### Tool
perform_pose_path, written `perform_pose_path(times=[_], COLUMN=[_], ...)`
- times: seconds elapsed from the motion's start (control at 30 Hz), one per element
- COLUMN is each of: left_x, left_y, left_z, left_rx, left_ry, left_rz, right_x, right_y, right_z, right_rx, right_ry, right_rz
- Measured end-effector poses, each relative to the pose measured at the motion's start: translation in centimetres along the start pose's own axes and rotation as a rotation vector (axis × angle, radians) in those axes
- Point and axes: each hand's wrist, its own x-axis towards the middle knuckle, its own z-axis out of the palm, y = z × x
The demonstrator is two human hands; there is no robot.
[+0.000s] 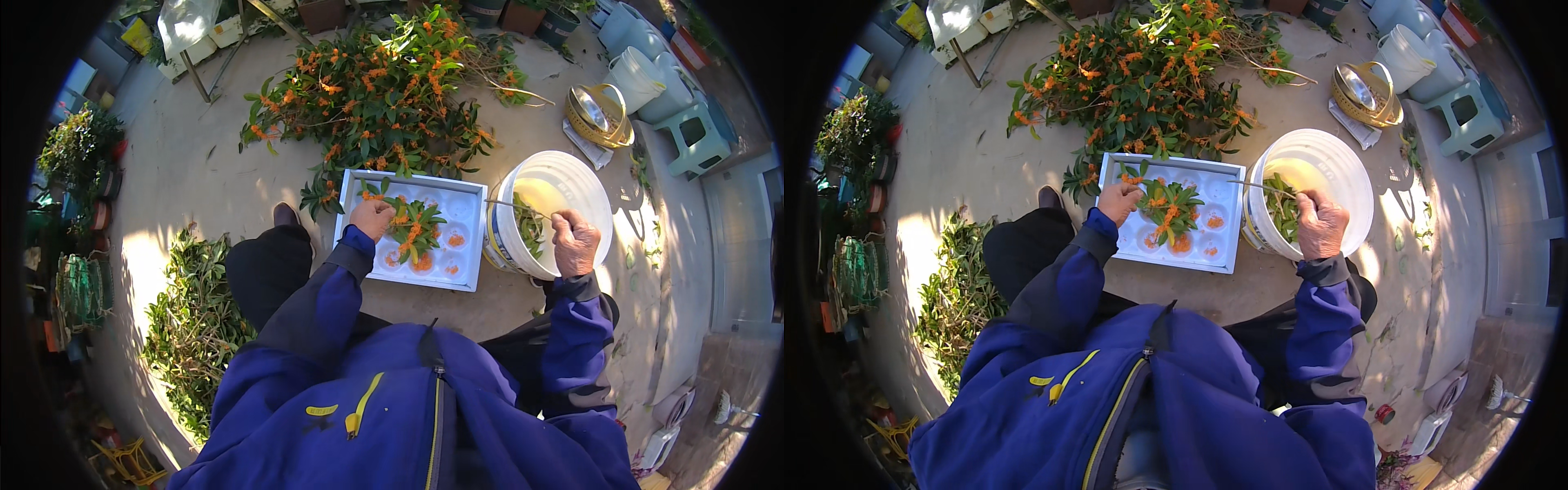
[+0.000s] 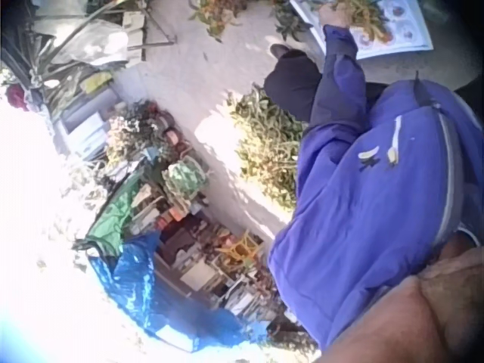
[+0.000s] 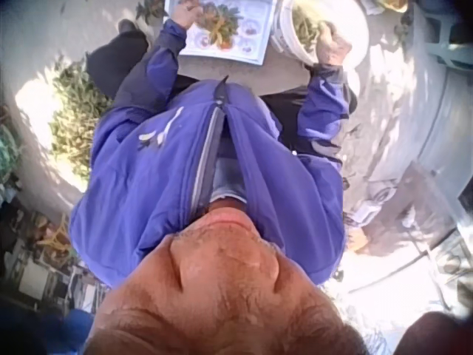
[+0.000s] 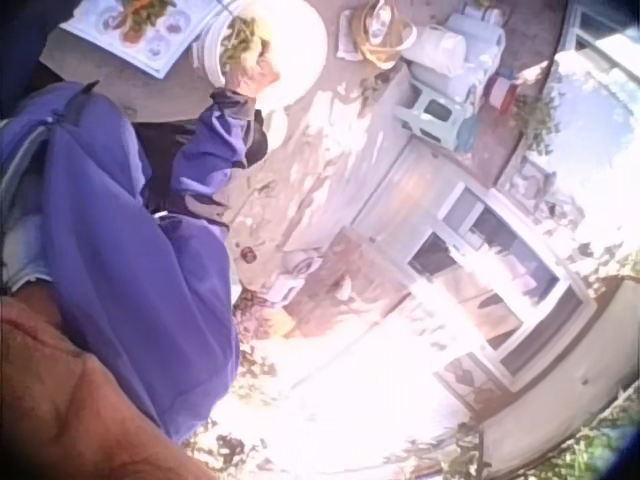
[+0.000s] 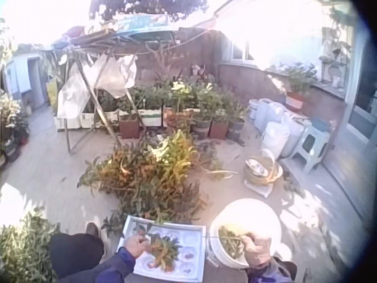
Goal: The person sits on the ground and picks orange flowers from stems, placing them into a white tray. Leaves are removed and placed into a white bucket. The person continues to separate flowers from stems throughout the clip.
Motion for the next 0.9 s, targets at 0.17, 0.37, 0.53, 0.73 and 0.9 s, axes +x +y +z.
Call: perform_pose_path(times=[0.17,0.37,0.53,0.73,0.9], left_x=[3.9,4.9,5.9,5.7,2.9], left_y=[-9.3,-14.3,-13.5,-12.7,-17.6], left_z=[0.5,3.9,5.5,7.0,9.3], left_rx=[0.219,0.241,0.202,0.244,0.101], left_ry=[-0.141,-0.081,-0.153,-0.109,-0.397], left_rz=[-0.306,-0.26,-0.293,-0.318,-0.513], right_x=[3.5,4.5,3.2,1.0,-0.1], right_y=[10.3,16.0,11.1,5.7,3.4], right_z=[-3.6,-3.4,0.0,3.2,4.7], right_rx=[-0.346,-0.555,-0.575,-0.308,-0.168], right_ry=[0.121,0.045,0.081,0.002,-0.047], right_rz=[0.068,0.133,-0.126,-0.156,-0.171])
